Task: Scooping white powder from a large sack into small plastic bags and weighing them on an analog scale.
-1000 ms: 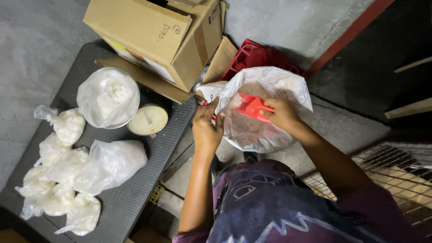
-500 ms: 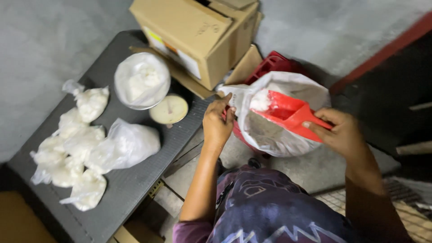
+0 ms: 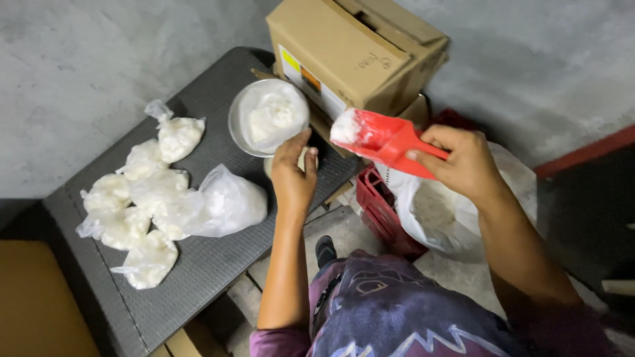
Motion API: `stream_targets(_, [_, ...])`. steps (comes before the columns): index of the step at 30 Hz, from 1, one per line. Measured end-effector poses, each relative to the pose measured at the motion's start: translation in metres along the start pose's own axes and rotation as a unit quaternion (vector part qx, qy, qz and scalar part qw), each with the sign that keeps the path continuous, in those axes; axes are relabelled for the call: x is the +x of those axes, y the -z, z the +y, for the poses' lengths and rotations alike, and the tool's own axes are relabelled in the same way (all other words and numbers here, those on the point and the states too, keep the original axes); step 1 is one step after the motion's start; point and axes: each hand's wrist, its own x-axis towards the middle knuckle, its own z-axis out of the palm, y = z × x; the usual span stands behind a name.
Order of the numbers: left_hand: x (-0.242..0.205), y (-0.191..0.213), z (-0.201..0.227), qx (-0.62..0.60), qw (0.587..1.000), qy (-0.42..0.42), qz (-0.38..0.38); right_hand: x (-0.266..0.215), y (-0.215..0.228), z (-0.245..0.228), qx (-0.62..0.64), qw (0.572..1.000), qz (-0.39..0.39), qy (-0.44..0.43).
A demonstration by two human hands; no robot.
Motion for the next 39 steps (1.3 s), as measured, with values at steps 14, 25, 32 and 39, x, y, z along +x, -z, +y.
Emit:
stream_targets(14, [0.054, 0.029, -0.104, 0.165, 0.985, 0.042, 0.010, 0.135, -0.103, -0.032, -0.106, 0.986, -0.091, 0.093])
stream_targets(25, [0.069, 0.026, -0.149, 0.151, 0.982, 0.083, -0.076, 0.198, -0.182, -0.076, -0.280, 0.938, -0.198, 0.056])
stream_targets(32, [0.068, 0.034, -0.158, 0.043, 0.992, 0.101, -0.061, 0.209, -0.200, -0.106, -0.296, 0.917, -0.251, 0.095])
stream_targets(39, [0.062, 0.048, -0.150, -0.045, 0.985, 0.140, -0.087, 0.205, -0.195, -0.105, -0.485, 0.783, -0.364, 0.142])
